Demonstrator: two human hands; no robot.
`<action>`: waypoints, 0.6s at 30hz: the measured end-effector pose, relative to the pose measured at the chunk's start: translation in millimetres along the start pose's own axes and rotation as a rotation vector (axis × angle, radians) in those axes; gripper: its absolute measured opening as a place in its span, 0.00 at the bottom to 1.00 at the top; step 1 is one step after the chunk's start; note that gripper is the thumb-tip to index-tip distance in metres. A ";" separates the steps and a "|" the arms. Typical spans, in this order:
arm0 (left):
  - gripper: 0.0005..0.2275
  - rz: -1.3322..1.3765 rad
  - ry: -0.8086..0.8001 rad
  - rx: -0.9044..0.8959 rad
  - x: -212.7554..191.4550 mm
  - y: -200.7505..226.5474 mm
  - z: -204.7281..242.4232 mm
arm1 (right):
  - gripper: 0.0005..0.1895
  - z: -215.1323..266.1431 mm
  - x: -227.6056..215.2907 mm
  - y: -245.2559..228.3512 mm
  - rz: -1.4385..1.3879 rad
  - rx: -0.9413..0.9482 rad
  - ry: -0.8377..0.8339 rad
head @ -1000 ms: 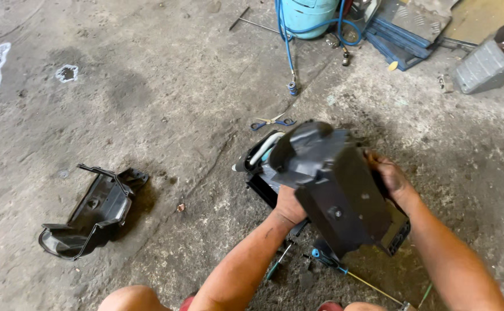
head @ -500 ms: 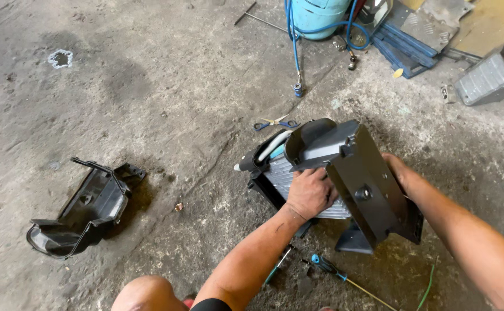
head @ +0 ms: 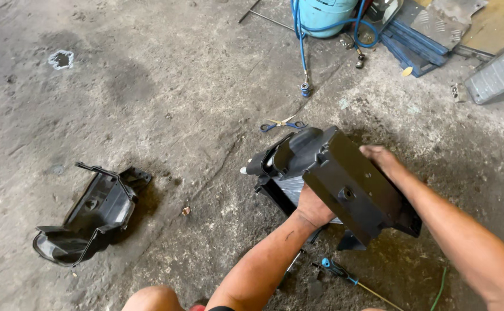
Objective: The person assembles a black plastic housing with a metallic radiator-like core. They insert the core into the housing, attach a black plastic cover, and connect a green wire to a terminal on the side of the assembly.
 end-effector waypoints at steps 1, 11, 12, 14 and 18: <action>0.22 0.018 -0.023 -0.012 2.8 -2.2 -0.3 | 0.33 19.9 -4.7 -17.3 0.038 -0.030 0.060; 0.22 -0.172 0.013 0.028 20.8 -17.6 -20.8 | 0.40 164.2 25.3 -129.9 0.152 -0.210 0.255; 0.22 -0.166 0.000 0.017 24.6 -21.4 -22.2 | 0.40 162.0 24.9 -130.4 0.122 -0.249 0.236; 0.22 -0.180 -0.018 0.036 34.4 -24.6 -20.9 | 0.39 160.2 26.0 -122.7 0.095 -0.248 0.213; 0.21 -0.158 0.037 0.060 38.2 -33.8 -25.3 | 0.40 149.8 27.4 -117.3 0.147 -0.227 0.226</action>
Point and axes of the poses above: each hand's wrist, its own z-axis away from the middle knuckle, its own x-axis out of the palm, y = z × x, the point moved 2 cm from there along -z, towards the middle knuckle, and after that the axes turned 3 degrees about x, right-handed, at the moved point
